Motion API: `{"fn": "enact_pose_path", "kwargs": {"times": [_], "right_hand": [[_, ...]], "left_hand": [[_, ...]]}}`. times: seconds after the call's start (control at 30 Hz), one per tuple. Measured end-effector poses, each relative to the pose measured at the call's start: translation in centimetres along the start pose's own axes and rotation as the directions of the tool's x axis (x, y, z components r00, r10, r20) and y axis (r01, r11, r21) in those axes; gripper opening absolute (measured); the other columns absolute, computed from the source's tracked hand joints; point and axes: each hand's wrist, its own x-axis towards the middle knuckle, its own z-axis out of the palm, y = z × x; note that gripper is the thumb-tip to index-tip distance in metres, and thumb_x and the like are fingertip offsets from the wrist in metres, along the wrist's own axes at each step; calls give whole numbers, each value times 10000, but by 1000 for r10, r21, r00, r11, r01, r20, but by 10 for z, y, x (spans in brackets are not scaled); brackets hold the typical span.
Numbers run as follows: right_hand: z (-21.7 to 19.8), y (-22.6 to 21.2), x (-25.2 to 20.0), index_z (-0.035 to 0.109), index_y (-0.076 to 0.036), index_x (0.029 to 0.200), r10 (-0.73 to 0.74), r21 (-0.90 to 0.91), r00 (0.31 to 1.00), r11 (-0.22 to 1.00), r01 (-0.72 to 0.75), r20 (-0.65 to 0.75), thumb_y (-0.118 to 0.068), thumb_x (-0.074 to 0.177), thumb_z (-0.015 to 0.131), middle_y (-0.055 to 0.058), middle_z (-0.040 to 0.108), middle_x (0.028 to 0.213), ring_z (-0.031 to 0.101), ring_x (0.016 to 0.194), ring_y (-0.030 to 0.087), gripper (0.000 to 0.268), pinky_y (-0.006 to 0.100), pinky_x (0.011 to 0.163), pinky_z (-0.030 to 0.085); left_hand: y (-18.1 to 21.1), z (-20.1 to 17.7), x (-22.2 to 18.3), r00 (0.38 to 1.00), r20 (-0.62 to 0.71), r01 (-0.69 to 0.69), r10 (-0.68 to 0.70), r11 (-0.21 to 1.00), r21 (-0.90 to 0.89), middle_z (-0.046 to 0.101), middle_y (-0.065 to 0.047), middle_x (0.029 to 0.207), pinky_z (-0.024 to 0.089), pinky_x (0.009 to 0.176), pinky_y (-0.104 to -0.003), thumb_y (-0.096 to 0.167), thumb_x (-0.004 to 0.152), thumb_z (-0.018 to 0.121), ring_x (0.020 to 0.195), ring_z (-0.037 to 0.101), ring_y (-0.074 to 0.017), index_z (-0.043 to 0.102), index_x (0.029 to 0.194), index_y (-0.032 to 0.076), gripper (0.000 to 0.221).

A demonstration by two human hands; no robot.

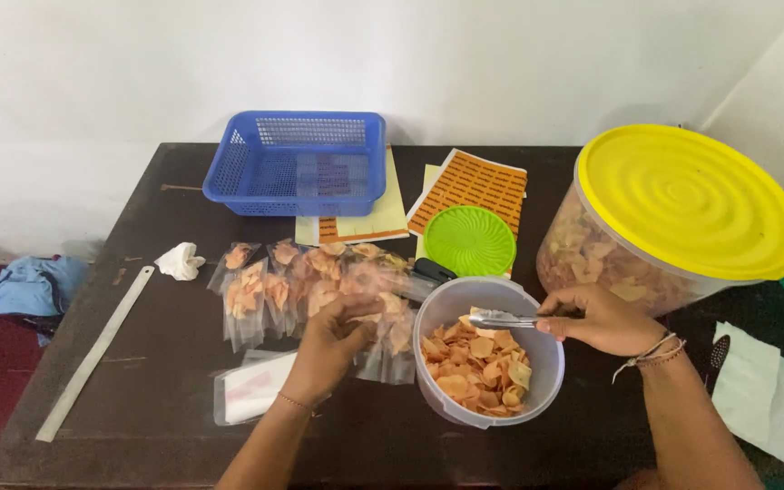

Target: The person is using tongs to fill small plastic bags with chips from a bowl.

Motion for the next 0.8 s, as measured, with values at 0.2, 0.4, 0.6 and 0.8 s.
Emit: {"fn": "enact_pose_path", "kwargs": {"times": [0.2, 0.4, 0.6, 0.8], "right_hand": [[4, -3, -1, 967, -133, 1001, -3, -147, 1000, 989, 1, -16, -347, 967, 864, -2, 892, 786, 780, 754, 100, 240, 271, 766, 558], [8, 26, 9, 946, -94, 994, -72, -70, 997, 995, 73, 13, -268, 966, 880, -18, 865, 815, 740, 739, 95, 189, 266, 720, 562], [8, -10, -5, 970, -114, 1045, 76, -123, 997, 989, -78, -20, -292, 979, 858, 5, 913, 856, 803, 775, 114, 220, 280, 784, 593], [7, 10, 1, 966, -108, 1009, 43, -108, 999, 993, -46, -27, -256, 976, 878, -17, 910, 862, 805, 772, 104, 175, 264, 798, 579]], "left_hand": [[-4, 16, -4, 983, 42, 185, -181, 945, -268, 809, -221, 1106, 765, 876, -572, -97, 1027, 702, 961, 856, -412, 652, 1242, 25, 253], [-10, 13, -2, 983, 20, 180, -182, 945, -273, 832, -195, 1064, 760, 772, -500, 91, 1081, 722, 846, 857, -351, 742, 1152, 16, 105], [-7, 13, -7, 989, -18, 145, -146, 988, -53, 917, -160, 1202, 755, 969, -418, 96, 1020, 790, 1090, 887, -270, 880, 1191, 20, 208], [8, 15, -13, 996, -37, 80, -76, 986, 148, 948, -118, 1100, 752, 1002, -406, 98, 940, 889, 1088, 886, -165, 845, 1294, 107, 357]]}}
